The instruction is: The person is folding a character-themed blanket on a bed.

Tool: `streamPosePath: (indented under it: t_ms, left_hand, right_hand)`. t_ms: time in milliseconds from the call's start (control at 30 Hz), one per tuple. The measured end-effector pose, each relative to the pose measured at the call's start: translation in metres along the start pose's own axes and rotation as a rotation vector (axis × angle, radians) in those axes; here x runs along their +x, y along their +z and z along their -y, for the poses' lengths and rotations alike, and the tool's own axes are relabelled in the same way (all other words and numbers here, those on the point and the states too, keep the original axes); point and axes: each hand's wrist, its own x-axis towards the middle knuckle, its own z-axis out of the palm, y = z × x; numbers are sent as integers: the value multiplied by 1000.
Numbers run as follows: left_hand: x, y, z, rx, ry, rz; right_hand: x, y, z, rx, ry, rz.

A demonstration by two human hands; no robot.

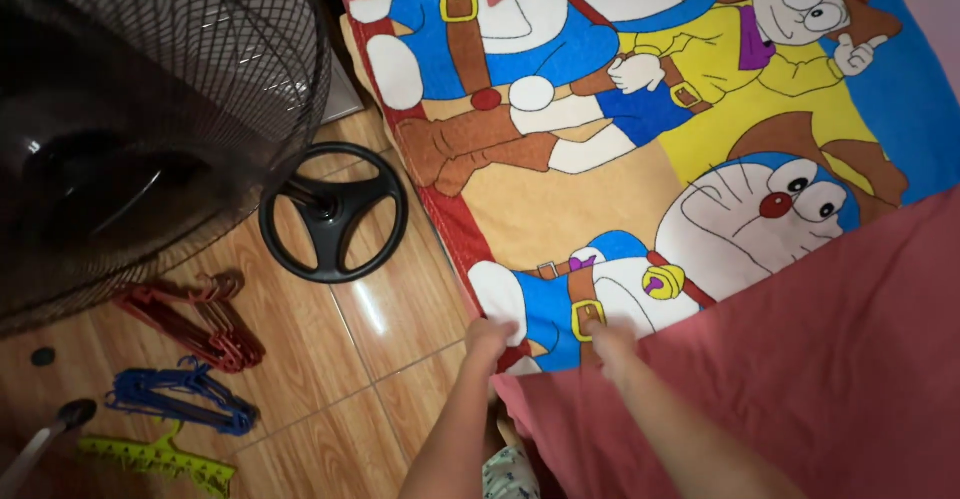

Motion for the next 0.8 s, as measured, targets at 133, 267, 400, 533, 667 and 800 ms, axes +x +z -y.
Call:
streamPosePath:
  t_ms: [133,267,400,533,667,800]
  left_hand:
    - [-50,-5,-24,-179,23,-12]
    - [-76,-9,-42,-185,148,-77]
    - [-110,-17,-64,-659,327,13]
    - [-93,-11,-8,-354,320,-213]
    - [-100,-16,20,-266,199,-200]
    - [-123,-22,3,-383,331,-184]
  right_hand:
    - [-21,12,-24,464,380,152]
    - [-75,-6,6,919,322,509]
    - [-135,-48,53,1208,-111,913]
    - [-93,-30,1,1068,-112,931]
    - [-106,-33,-26,680,166,691]
    - [-143,-61,11,771,-65,792]
